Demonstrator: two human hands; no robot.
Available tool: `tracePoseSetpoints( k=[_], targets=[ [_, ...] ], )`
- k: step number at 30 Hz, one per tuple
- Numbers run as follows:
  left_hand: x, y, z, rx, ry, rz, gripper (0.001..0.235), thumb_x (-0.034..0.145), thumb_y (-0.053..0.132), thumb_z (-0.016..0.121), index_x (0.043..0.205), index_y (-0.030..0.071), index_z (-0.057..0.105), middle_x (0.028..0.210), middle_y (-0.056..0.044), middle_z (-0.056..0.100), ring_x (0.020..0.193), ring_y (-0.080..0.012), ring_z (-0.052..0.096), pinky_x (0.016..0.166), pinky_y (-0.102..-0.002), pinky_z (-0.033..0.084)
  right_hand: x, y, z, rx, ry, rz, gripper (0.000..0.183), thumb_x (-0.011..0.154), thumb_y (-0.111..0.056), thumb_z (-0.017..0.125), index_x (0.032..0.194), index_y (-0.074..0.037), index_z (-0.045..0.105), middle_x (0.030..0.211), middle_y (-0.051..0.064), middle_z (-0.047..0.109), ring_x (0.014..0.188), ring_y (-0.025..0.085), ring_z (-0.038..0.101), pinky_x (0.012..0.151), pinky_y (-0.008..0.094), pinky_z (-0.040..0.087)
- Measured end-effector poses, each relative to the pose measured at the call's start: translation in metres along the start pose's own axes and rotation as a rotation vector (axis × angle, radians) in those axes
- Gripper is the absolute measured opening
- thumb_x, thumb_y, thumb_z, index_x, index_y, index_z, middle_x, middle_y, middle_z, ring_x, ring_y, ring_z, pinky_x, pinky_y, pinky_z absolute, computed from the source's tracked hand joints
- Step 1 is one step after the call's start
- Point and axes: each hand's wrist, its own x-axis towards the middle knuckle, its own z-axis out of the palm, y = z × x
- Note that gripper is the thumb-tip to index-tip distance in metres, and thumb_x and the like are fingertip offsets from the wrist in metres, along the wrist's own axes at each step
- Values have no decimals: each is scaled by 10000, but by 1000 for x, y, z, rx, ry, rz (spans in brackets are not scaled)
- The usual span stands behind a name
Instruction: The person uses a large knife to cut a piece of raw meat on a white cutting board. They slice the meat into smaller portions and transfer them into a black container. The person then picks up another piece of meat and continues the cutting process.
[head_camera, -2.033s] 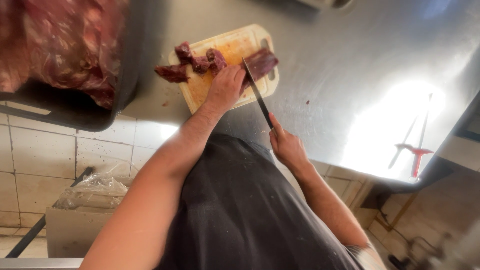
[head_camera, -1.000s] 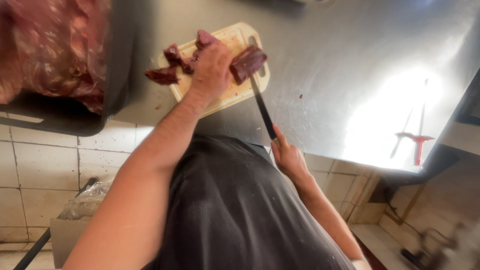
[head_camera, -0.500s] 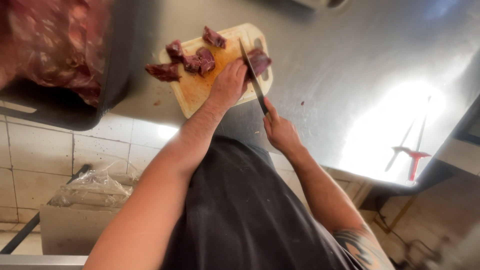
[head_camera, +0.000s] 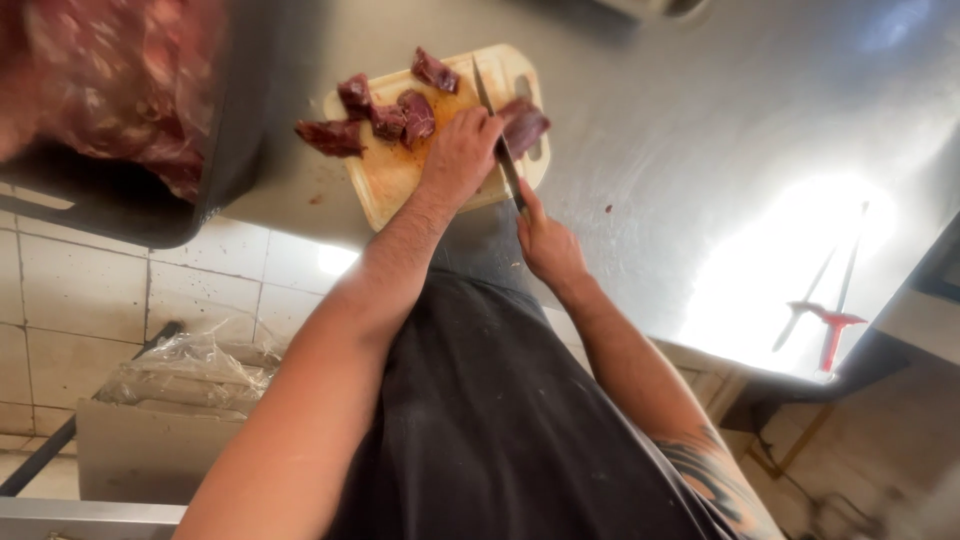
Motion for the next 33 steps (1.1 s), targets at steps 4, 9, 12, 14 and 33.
tracePoseSetpoints(
  k=[4,9,12,14,33],
  targets=[
    [14,-20,-49,170,-116,31,204,907,108,699,1103,152,665,1169,-85,531,1140,-283,567,995,-415,480,-43,24,18,36,-81,103,595,1071,-342,378,1614,-363,137,840,270,686,777,477,658,726,553,511],
    [30,-18,-77,194,-180,156,286,881,-22,727,1150,67,694,1361,-145,543,1356,-331,479,1250,-481,335,-103,28,29,52,-126,148,617,1065,-338,406,1637,-334,174,680,171,654,595,361,639,576,459,510],
    [28,12,-77,-198,-238,151,185,990,203,748,962,54,643,978,-87,607,786,-151,564,671,-261,575,-133,28,68,216,-8,173,630,1035,-317,445,1622,-303,214,810,138,714,596,378,648,580,460,486],
    [-1,16,-31,-331,-199,17,540,697,185,745,1198,130,552,1129,-104,561,990,-324,662,857,-427,568,-149,24,100,406,121,295,660,1010,-381,465,1619,-369,212,829,210,758,910,463,726,857,576,548],
    [-40,-26,-63,-363,-564,91,679,752,297,878,1337,156,563,1294,-128,574,1242,-334,606,1060,-437,520,-115,-49,115,581,309,243,645,1047,-295,479,1629,-349,209,1038,328,710,1037,560,655,948,633,513]
  ],
)
